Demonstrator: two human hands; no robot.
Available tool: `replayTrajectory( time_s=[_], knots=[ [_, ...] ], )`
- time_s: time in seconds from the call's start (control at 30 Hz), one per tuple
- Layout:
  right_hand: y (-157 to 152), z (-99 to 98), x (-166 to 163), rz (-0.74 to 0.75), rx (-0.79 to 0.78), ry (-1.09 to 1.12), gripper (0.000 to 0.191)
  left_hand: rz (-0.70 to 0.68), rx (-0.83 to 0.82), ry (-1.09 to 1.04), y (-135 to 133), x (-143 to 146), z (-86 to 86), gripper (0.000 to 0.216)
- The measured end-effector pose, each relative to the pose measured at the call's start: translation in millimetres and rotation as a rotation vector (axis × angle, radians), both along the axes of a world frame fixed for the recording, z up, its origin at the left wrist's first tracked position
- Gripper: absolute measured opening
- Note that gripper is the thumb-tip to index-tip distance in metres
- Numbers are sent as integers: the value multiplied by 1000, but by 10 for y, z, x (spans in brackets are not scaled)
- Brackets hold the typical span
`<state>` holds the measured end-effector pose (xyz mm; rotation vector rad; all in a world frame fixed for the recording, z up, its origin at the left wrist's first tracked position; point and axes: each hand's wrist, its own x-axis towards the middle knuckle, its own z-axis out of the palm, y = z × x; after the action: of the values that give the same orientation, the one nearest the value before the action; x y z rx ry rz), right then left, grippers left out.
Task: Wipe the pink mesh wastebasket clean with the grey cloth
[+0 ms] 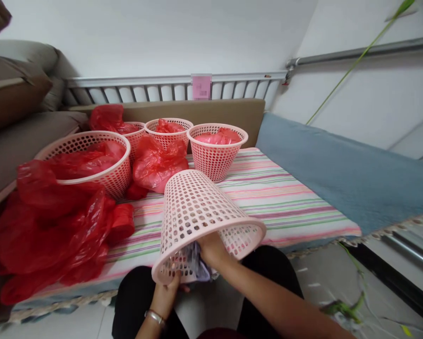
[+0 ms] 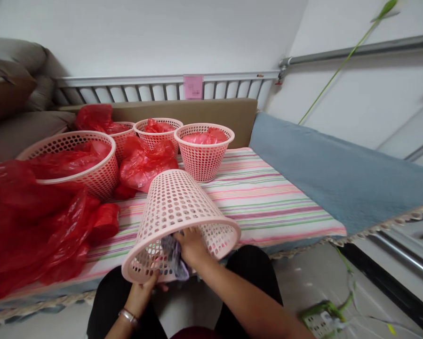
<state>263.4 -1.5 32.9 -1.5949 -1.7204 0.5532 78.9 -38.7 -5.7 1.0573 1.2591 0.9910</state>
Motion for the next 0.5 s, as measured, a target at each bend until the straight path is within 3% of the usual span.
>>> replayTrajectory(
  time_s=[0.1,0.2,0.4,0.5],
  knots=[
    [-561,-234,0,99,-40,-223,43,14,64,41,13,24,76,62],
    [-865,-349,9,139,-67,-348,50,59,197,81,12,46,207,48],
    [-637,-131,-1,14,29,-297,64,76,228,148,-63,-166,381,39],
    [-451,-123,-44,11,9,-336,68,-26,170,275,-43,-380,416,37]
  ],
)
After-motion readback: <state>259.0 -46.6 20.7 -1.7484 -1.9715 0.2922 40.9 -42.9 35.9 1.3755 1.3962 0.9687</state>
